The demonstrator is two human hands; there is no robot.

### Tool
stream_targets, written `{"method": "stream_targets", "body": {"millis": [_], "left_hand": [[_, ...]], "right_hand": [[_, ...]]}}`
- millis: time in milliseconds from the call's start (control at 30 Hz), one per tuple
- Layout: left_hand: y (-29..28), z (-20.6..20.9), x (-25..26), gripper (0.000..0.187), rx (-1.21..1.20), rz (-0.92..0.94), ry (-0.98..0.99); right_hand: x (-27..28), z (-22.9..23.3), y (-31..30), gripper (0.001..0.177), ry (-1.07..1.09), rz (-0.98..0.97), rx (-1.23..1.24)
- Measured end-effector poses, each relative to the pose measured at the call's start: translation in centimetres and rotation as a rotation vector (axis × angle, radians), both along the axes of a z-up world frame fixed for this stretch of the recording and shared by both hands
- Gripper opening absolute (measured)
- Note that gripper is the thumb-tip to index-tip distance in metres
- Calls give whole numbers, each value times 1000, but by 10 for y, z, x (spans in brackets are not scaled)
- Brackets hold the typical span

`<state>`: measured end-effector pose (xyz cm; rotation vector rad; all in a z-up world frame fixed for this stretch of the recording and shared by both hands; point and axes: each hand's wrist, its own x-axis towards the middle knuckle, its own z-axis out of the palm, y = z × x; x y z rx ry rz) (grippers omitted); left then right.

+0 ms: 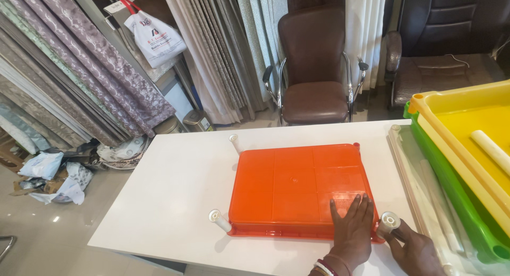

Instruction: The person assembles a small plastic table by inserting white cylindrical legs into the corners of an orange tray, then places a yellow tray on top to form a two-tiered structure. The person handles the trays and legs by hand, aligning and securing each component.

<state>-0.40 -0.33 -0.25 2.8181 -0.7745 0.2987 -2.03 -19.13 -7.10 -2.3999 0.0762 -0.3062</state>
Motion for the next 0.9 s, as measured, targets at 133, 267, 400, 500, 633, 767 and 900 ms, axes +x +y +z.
{"method": "stream_targets", "body": {"millis": [133, 267, 400, 500, 633, 767, 900], "left_hand": [[1, -5, -2, 78, -63, -4, 10], [0, -7, 1, 82, -18, 0, 18], [1, 8, 8, 76, -264, -28, 244], [6, 33, 13, 70, -556, -22, 465], [-5, 73, 9, 40, -862, 38, 572], [-19, 96, -4, 25, -1128, 39, 735], [-34, 110, -9, 17, -969, -66, 444]], "right_hand": [[-5, 7, 10, 44, 29, -64, 7], [-9, 33, 15, 40, 54, -15, 6], [-11, 67, 23, 44, 103, 30, 59], [-18, 91, 29, 60, 46, 7, 75], [-20, 123, 31, 57, -188, 119, 91], [-23, 157, 20, 52, -69, 101, -50], [-25, 196, -28, 43, 32, -2, -181]]}}
